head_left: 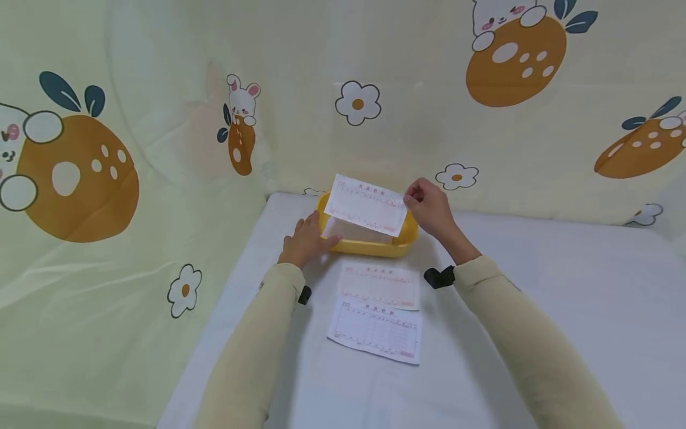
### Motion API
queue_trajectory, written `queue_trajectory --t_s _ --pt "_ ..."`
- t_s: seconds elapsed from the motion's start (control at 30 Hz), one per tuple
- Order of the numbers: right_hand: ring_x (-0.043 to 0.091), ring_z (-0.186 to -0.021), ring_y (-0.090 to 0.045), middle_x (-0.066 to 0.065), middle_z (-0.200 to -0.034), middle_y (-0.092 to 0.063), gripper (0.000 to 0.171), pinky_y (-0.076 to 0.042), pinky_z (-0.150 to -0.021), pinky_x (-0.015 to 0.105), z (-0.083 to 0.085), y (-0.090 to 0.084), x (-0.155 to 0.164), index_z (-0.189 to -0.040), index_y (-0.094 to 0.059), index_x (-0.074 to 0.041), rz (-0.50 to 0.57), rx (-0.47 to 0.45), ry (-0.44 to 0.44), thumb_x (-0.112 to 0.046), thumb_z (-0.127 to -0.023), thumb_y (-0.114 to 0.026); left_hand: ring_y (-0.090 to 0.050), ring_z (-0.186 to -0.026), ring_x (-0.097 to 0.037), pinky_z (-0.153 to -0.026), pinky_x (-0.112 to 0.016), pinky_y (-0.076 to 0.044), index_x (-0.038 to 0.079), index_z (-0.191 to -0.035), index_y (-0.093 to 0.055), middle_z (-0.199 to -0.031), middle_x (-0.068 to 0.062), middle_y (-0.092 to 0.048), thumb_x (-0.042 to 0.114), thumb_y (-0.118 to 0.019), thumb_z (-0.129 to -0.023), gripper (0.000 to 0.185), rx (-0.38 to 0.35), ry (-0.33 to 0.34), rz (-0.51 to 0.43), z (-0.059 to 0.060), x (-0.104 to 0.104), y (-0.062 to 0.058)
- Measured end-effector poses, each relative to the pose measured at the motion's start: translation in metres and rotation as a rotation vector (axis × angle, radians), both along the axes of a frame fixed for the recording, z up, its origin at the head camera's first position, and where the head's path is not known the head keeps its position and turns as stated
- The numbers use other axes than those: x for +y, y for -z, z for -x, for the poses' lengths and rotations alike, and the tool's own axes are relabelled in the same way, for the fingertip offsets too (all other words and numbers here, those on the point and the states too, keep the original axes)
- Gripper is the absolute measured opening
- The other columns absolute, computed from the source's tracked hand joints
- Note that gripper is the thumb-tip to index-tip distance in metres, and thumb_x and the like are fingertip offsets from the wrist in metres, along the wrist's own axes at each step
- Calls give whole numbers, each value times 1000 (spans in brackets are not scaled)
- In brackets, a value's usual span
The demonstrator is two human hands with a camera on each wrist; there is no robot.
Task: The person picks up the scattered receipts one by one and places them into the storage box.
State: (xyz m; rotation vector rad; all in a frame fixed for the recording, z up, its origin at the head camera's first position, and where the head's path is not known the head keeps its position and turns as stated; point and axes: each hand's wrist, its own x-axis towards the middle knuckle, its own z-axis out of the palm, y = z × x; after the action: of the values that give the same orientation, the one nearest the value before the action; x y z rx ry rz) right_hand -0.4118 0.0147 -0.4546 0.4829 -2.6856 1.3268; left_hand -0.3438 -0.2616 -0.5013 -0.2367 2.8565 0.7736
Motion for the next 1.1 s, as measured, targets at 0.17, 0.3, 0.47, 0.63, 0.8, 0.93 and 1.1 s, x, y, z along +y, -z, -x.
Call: queue_trajectory --t_s 0.17,0.3,0.47,0.63,0.8,0.93,1.1 --pt "31 -89 -52 17 -98 -58 9 -45 -73 33 3 12 -11 -113 -60 4 -25 -44 9 -2 -108 -55 -18 -162 -33 -122 -70 -22 9 -172 -15 -175 -11 -28 65 -62 -102 101 14 8 8 0 2 0" --pt "32 -90 -53 18 -100 -58 10 -46 -74 34 2 17 -17 -114 -60 6 -36 -61 -5 0 -108 -55 -15 -163 -33 -123 -70 -19 9 -172 -13 -176 -11 -25 64 -61 -102 101 5 10 10 1 2 3" --pt "33 -96 -53 18 -104 -59 9 -48 -84 38 4 19 -23 -115 -61 4 -49 -77 2 -2 -109 -56 -15 -163 -33 -123 -70 -19 9 -172 -12 -176 -11 -24 64 -59 -103 100 10 15 6 0 2 2" --pt "36 -105 -56 21 -115 -64 16 -53 -95 44 6 20 -24 -121 -63 4 -60 -116 -18 -7 -110 -58 -17 -162 -32 -124 -69 -20 10 -172 -14 -175 -11 -27 65 -60 -103 99 19 8 -15 -2 1 -1" --pt "41 -126 -55 24 -138 -64 38 -47 -111 54 6 21 -20 -139 -61 5 -110 -139 -77 -21 -111 -60 -18 -161 -32 -123 -69 -21 9 -171 -15 -174 -11 -29 63 -61 -103 98 22 3 -29 -3 1 -4" --pt "43 -134 -53 25 -144 -61 45 -43 -116 55 4 22 -16 -146 -57 5 -114 -131 -89 -23 -111 -58 -17 -162 -31 -123 -68 -22 10 -172 -15 -175 -11 -27 63 -61 -103 99 14 6 -29 -2 2 -4" --pt "40 -129 -56 24 -144 -60 44 -49 -112 52 -5 20 -10 -148 -56 4 -69 -137 -79 -22 -112 -57 -18 -161 -32 -123 -69 -23 10 -172 -15 -175 -10 -27 64 -62 -102 99 18 8 -31 -1 0 -3"
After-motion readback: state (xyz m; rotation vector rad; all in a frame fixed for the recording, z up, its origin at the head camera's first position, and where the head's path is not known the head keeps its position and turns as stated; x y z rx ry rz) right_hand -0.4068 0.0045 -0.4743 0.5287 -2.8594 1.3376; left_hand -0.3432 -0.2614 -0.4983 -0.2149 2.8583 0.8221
